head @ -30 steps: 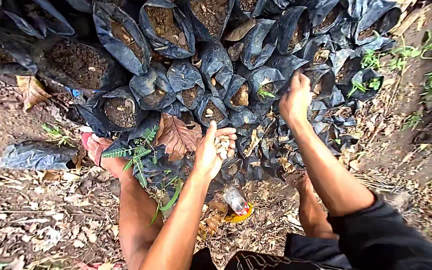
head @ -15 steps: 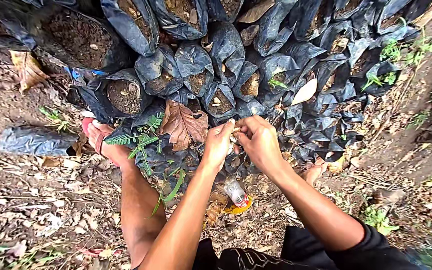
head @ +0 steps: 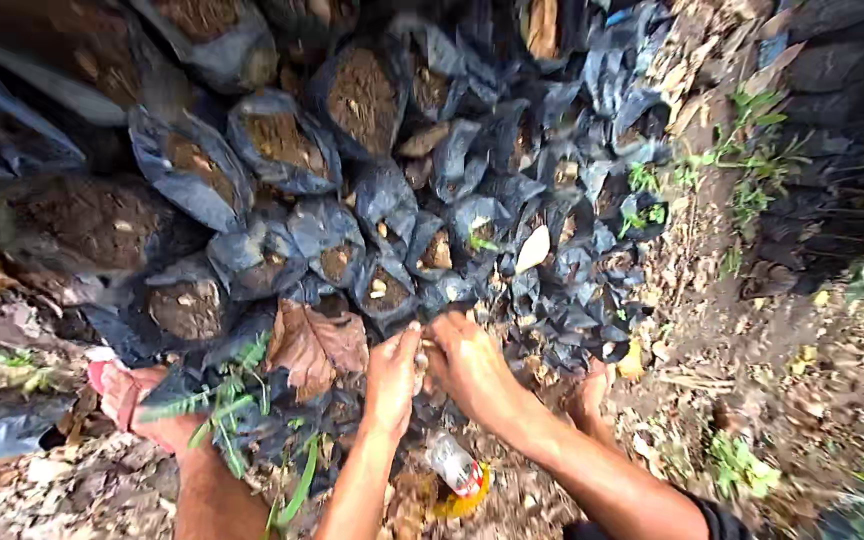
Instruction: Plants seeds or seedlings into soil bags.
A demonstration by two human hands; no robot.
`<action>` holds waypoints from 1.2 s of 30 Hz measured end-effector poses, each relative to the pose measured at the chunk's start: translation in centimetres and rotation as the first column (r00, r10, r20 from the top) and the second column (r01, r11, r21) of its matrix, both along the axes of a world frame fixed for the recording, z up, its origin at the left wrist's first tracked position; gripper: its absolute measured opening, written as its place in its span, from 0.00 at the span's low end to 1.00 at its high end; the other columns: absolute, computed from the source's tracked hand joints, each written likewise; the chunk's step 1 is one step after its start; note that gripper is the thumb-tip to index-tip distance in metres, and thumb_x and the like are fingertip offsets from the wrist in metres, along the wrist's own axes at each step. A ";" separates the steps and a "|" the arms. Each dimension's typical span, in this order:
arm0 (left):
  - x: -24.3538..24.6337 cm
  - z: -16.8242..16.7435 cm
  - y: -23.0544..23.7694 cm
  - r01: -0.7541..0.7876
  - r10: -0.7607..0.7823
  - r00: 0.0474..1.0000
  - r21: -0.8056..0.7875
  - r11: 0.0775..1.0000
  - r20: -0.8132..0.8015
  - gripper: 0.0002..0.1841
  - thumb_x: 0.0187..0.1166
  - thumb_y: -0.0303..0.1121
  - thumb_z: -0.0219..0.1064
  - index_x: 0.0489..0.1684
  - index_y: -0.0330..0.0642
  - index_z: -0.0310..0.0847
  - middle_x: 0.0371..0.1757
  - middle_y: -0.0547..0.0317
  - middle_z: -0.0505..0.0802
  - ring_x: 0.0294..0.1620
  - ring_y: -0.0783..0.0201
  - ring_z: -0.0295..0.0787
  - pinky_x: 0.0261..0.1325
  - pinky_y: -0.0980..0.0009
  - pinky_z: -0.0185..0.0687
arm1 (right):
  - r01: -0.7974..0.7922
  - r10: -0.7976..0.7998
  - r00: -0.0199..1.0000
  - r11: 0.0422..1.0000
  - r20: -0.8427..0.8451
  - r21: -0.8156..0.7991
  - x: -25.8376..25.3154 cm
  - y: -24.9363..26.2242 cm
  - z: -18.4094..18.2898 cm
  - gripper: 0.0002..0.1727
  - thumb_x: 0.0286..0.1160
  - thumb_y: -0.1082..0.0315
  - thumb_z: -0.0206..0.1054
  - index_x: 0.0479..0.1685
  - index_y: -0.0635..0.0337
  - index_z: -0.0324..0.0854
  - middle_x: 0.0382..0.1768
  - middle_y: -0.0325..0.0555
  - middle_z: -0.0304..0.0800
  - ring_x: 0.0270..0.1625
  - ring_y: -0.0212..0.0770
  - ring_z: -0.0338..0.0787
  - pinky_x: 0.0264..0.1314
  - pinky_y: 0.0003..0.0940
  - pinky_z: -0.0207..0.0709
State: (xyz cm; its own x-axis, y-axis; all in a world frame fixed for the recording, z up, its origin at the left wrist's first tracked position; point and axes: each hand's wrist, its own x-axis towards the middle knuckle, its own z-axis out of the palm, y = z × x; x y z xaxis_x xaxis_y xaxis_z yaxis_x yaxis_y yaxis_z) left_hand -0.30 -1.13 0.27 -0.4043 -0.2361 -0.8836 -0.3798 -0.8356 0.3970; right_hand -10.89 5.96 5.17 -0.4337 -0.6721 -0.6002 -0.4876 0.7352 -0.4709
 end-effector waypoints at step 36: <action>-0.4 0.5 -4.9 -0.191 0.203 0.977 0.163 0.968 -0.061 0.24 0.97 0.38 0.45 0.54 0.29 0.86 0.41 0.43 0.95 0.19 0.67 0.84 0.16 0.77 0.75 | 0.301 -0.239 0.909 0.943 -0.342 0.140 -11.9 -2.3 -9.5 0.12 0.80 0.67 0.62 0.47 0.65 0.88 0.45 0.60 0.94 0.52 0.59 0.94 0.60 0.61 0.84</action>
